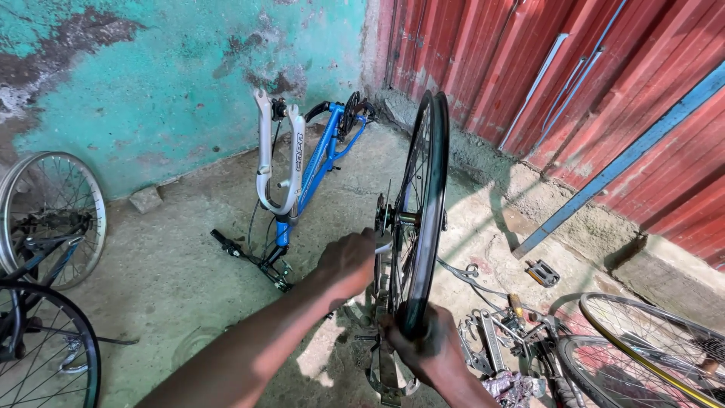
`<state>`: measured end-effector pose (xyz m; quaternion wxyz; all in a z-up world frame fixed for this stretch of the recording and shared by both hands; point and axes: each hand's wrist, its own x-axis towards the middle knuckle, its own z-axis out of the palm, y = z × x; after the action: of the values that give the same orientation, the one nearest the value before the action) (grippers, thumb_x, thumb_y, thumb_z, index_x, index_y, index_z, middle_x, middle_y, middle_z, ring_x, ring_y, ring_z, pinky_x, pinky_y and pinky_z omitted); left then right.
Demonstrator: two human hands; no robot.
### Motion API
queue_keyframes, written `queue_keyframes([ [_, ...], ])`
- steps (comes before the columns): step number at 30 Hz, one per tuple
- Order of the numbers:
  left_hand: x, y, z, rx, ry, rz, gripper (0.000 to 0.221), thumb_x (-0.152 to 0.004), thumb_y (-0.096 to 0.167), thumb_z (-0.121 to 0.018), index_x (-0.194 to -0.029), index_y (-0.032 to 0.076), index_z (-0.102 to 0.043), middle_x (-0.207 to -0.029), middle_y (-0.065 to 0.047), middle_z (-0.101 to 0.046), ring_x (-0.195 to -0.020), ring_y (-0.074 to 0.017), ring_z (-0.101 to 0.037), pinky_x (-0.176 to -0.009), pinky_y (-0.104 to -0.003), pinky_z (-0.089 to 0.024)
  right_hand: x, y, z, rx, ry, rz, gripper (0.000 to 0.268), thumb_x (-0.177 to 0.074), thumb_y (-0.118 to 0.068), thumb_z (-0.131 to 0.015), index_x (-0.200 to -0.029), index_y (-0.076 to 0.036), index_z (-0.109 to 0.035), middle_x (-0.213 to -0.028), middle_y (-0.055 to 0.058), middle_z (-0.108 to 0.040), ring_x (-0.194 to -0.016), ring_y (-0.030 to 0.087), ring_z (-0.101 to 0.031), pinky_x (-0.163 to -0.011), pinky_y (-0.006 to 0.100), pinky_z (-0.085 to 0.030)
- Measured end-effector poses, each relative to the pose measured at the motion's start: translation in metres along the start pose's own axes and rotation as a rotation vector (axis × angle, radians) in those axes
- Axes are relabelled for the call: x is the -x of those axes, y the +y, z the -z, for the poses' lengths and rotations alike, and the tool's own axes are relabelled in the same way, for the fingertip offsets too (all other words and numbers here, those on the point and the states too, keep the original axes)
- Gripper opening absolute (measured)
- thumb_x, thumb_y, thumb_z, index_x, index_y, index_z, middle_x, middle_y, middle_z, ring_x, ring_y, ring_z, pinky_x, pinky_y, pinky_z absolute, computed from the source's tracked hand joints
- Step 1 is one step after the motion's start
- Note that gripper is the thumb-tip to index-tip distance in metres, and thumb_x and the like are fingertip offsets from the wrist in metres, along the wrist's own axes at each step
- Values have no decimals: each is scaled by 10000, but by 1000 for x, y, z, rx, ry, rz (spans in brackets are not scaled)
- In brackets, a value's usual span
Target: Tightening the hub or axle of a bicycle wheel using a wrench
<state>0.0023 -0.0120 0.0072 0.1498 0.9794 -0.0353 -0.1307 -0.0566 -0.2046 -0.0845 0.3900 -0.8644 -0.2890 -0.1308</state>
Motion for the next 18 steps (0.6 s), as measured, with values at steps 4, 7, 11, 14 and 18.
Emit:
queue_keyframes([
  [4, 4, -2, -13, 95, 34, -17, 273, -1062, 24, -331, -1265, -44, -500, -830, -157, -644, -559, -222, -636, -431, -348, -548, -16, -33, 25, -192, 100, 24, 397, -784, -265, -839, -538, -131, -558, -489, -39, -534, -364, 106, -454, -350, 270, -364],
  [7, -3, 0, -14, 97, 28, 16, 313, -1085, 57, -336, -1337, -77, -465, -833, -158, -646, -518, -201, -614, -366, -309, -504, -16, -38, 26, -213, 134, 9, 363, -754, -214, -864, -567, -112, -570, -504, -32, -545, -383, 107, -471, -364, 266, -366],
  [11, -15, -12, -19, -27, 67, -75, 245, -1010, -3, -414, -1219, 10, -540, -830, -134, -668, -628, -262, -683, -548, -409, -603, -11, -17, 11, -215, 198, 217, 319, -748, -90, -798, -632, -170, -512, -543, -61, -477, -411, 83, -397, -367, 240, -331],
  [14, -18, -19, -20, 8, 26, -102, 402, -974, -61, -476, -1369, 14, -487, -924, -166, -673, -702, -277, -690, -606, -407, -618, -16, -32, 23, -219, 188, 168, 325, -680, -29, -811, -595, -145, -519, -544, -42, -502, -409, 96, -432, -381, 253, -340],
  [18, -2, -22, -2, 8, -6, -63, 605, -939, -91, -415, -1528, 49, -406, -1032, -218, -712, -725, -298, -722, -686, -431, -636, -21, -37, 27, -152, 209, 287, 376, -664, -32, -796, -590, -172, -454, -569, -58, -470, -432, 87, -404, -393, 241, -331],
])
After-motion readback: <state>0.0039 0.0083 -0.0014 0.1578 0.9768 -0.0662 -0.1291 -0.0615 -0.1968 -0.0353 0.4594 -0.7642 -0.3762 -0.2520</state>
